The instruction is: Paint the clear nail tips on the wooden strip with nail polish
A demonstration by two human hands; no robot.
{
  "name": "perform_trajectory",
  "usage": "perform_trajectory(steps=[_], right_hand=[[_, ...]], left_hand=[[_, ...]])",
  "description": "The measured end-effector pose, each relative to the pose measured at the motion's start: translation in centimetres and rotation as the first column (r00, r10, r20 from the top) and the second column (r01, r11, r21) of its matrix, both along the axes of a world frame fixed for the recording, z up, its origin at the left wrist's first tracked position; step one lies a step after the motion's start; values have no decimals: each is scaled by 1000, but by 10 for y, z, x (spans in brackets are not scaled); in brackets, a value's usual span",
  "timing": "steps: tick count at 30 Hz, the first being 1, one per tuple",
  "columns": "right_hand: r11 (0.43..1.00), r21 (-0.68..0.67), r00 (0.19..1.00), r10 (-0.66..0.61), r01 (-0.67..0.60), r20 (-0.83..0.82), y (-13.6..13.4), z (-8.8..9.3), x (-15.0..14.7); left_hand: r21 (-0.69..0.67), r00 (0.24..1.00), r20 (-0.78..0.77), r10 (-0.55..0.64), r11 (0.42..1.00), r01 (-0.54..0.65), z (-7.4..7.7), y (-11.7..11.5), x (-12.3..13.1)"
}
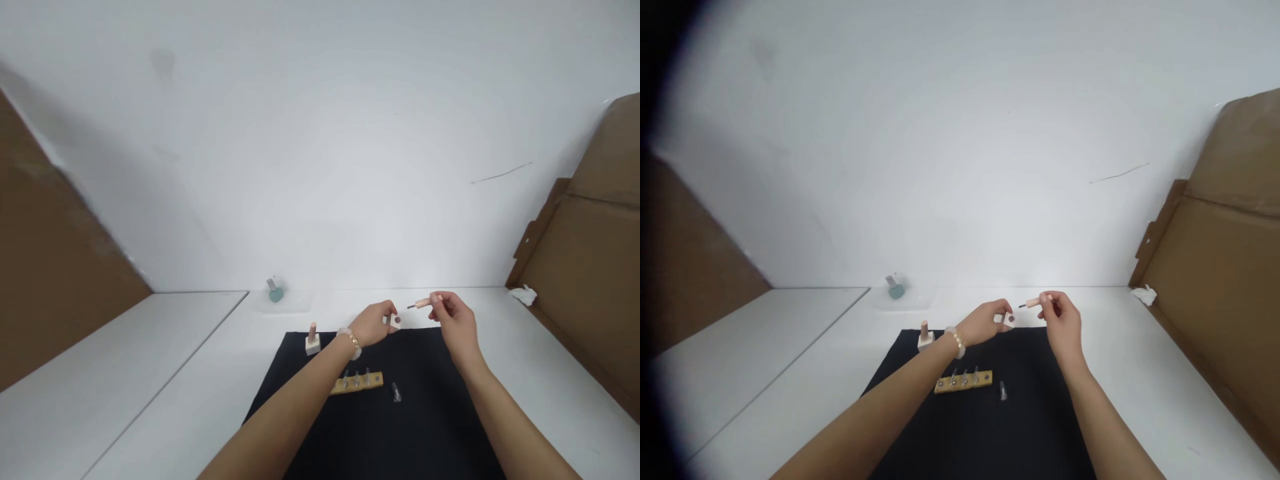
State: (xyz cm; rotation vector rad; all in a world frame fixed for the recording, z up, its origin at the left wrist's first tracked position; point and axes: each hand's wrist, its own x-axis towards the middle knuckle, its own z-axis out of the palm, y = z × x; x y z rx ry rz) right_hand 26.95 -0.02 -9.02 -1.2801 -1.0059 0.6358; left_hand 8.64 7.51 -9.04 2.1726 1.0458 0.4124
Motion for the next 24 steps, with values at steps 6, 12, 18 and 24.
perform_trajectory(steps=[6, 12, 18, 24], right_hand=[[993, -99, 958, 37, -68, -285, -8, -25, 3], [975, -161, 884, 62, -152, -464, -15, -41, -1], [963, -171, 824, 78, -208, -562, -14, -48, 0], [958, -176, 791, 77, -228, -607, -10, -57, -3]], left_hand=[[-2, 996, -65, 61, 998, -61, -20, -3, -6], [54, 988, -99, 120, 992, -115, -24, -1, -10], [133, 965, -27, 259, 958, -254, 4, -33, -31], [23, 877, -2, 481, 876, -481, -18, -128, -79]])
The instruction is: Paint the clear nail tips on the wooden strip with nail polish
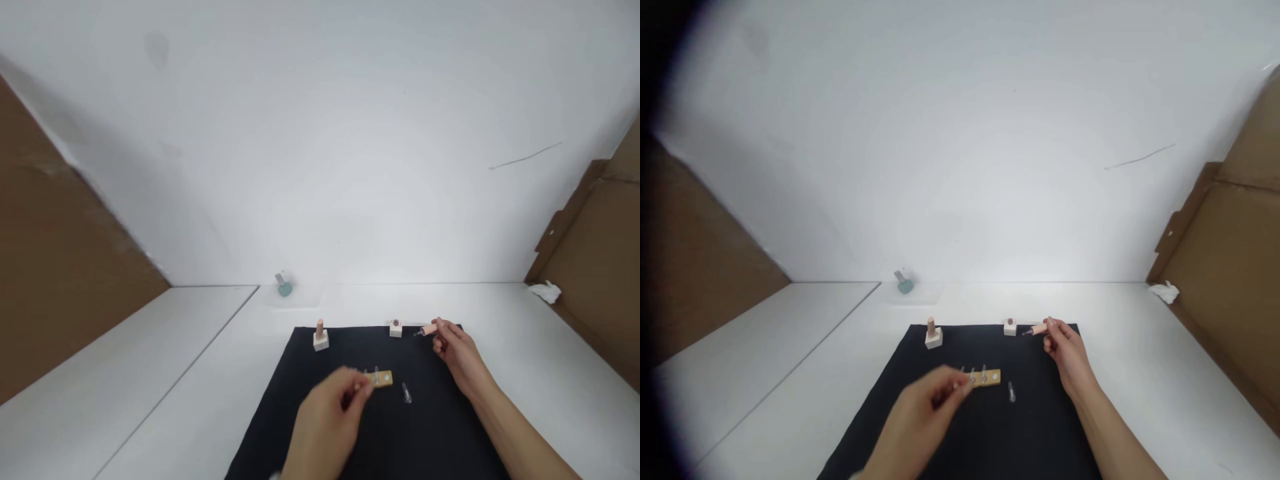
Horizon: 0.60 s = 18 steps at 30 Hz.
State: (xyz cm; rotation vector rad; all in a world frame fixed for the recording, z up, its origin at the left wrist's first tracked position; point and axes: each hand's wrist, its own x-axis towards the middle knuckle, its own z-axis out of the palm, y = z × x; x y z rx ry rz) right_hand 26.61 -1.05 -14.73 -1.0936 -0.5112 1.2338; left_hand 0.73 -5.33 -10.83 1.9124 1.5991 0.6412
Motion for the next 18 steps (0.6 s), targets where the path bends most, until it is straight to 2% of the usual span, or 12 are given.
perform_trajectory(steps=[1, 3, 5, 7, 10, 13, 18], right_hand=[[1000, -3, 1000, 1, -1, -5, 1, -1, -1], [1000, -6, 1000, 5, -5, -11, 1, -3, -2], [1000, -4, 1000, 13, -13, -14, 1, -3, -3], [1000, 0, 1000, 21, -21, -14, -1, -3, -4], [1000, 6, 1000, 25, -25, -14, -3, -3, -3], [1000, 10, 1000, 25, -25, -18, -3, -5, -2], [998, 2, 998, 64, -64, -20, -3, -6, -3]], left_hand=[[-85, 1000, 17, -6, 996, 7, -11, -12, -4], [-172, 999, 23, 25, 985, -21, -30, -28, -6], [-225, 999, -18, 46, 973, -48, -40, -32, 1], [-236, 996, -73, 55, 969, -71, -39, -29, 11], [-230, 988, -133, 75, 968, -104, -29, -23, 25], [-249, 987, -122, 108, 959, -136, -24, -21, 31], [-274, 984, -103, 147, 947, -170, -24, -23, 33]])
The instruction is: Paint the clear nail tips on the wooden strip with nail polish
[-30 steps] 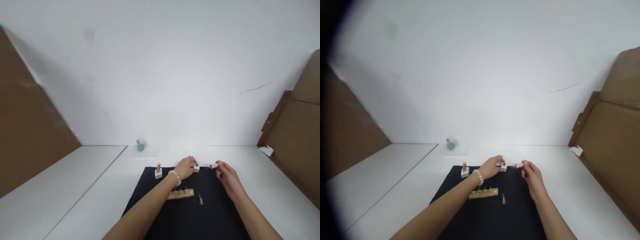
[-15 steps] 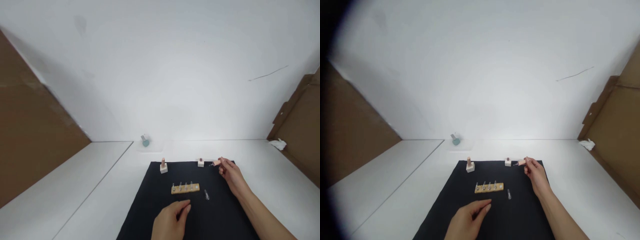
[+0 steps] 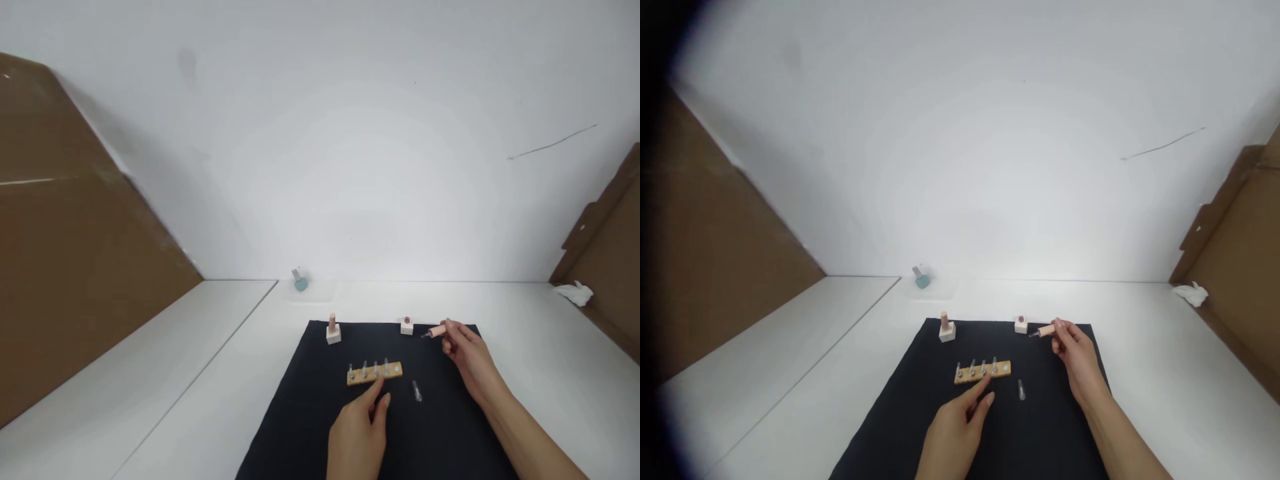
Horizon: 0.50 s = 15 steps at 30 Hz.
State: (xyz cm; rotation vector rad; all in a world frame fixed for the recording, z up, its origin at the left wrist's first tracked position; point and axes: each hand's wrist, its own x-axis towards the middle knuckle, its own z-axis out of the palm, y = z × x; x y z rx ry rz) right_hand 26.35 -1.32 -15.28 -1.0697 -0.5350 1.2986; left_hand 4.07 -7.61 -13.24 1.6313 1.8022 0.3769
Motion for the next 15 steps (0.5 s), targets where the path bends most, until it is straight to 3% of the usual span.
perform_trajectory(steps=[6, 15], right_hand=[[988, -25, 986, 150, -152, -69, -8, 7, -12], [931, -32, 908, 346, -363, -236, -5, 5, -28]], left_hand=[[-58, 978, -183, -100, 994, 91, 9, 1, 4], [-36, 967, -194, -165, 986, 161, 6, 0, 2]])
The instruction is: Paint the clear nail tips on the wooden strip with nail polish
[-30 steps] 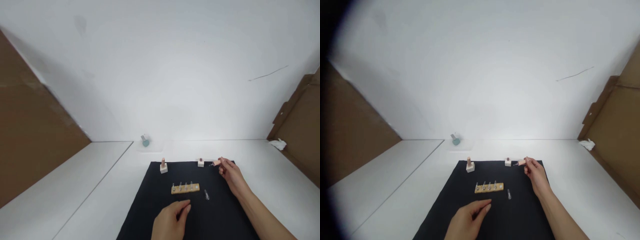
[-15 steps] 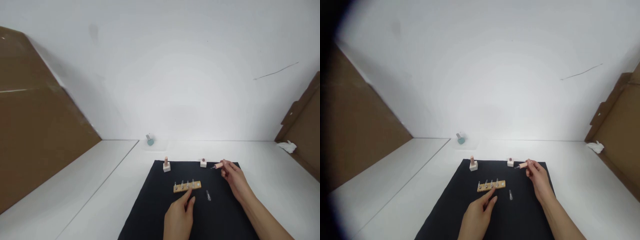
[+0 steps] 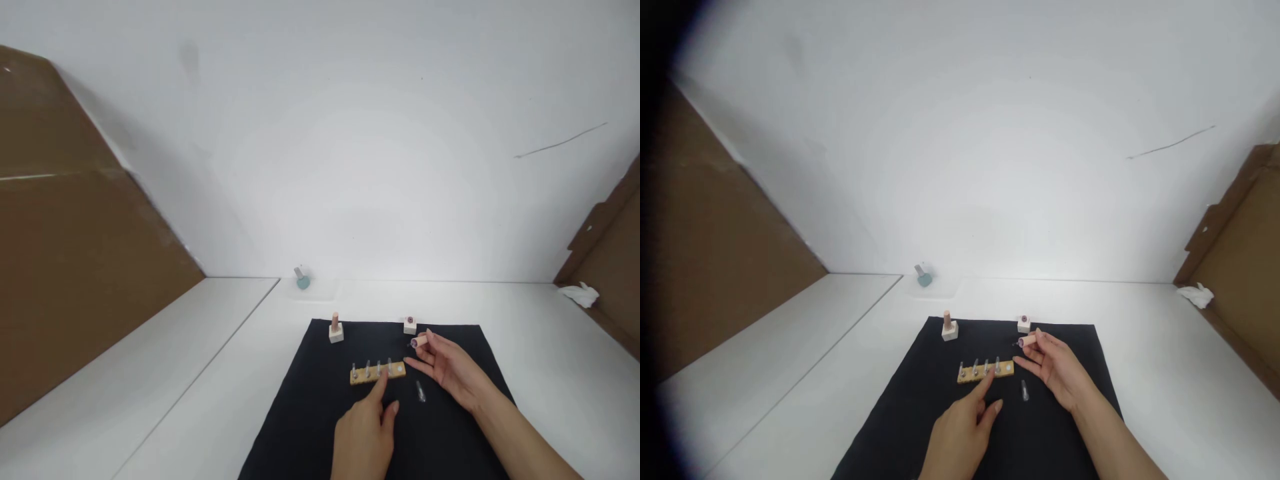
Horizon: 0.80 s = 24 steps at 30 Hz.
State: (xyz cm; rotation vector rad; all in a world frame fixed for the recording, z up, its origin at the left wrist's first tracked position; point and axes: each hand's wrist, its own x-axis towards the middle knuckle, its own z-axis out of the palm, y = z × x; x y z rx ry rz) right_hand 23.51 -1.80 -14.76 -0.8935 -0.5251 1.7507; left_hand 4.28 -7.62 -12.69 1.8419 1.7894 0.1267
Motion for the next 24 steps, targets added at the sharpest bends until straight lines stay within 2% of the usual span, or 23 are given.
perform_trajectory(steps=[7, 13, 17, 20, 22, 24], right_hand=[[995, -32, 995, 96, -96, -12, 11, -4, 2], [991, -42, 992, 123, -124, -12, 10, -6, 2], [991, -49, 992, 126, -127, -14, 12, -9, 1], [991, -53, 992, 124, -124, -16, 12, -10, 2], [991, -54, 992, 123, -124, -16, 12, -10, 1], [991, -53, 992, 122, -123, -14, 12, -10, 1]], left_hand=[[27, 1000, 19, 10, 1000, -10, -5, -2, 0], [25, 1000, 21, 7, 1000, -8, -2, -1, 1], [15, 985, 162, 60, 998, -63, -6, 1, 3], [-85, 899, 398, 183, 983, -163, -15, 3, 8], [-246, 786, 537, 306, 948, -202, -22, 5, 12], [-376, 658, 636, 403, 907, -192, -27, 7, 16]])
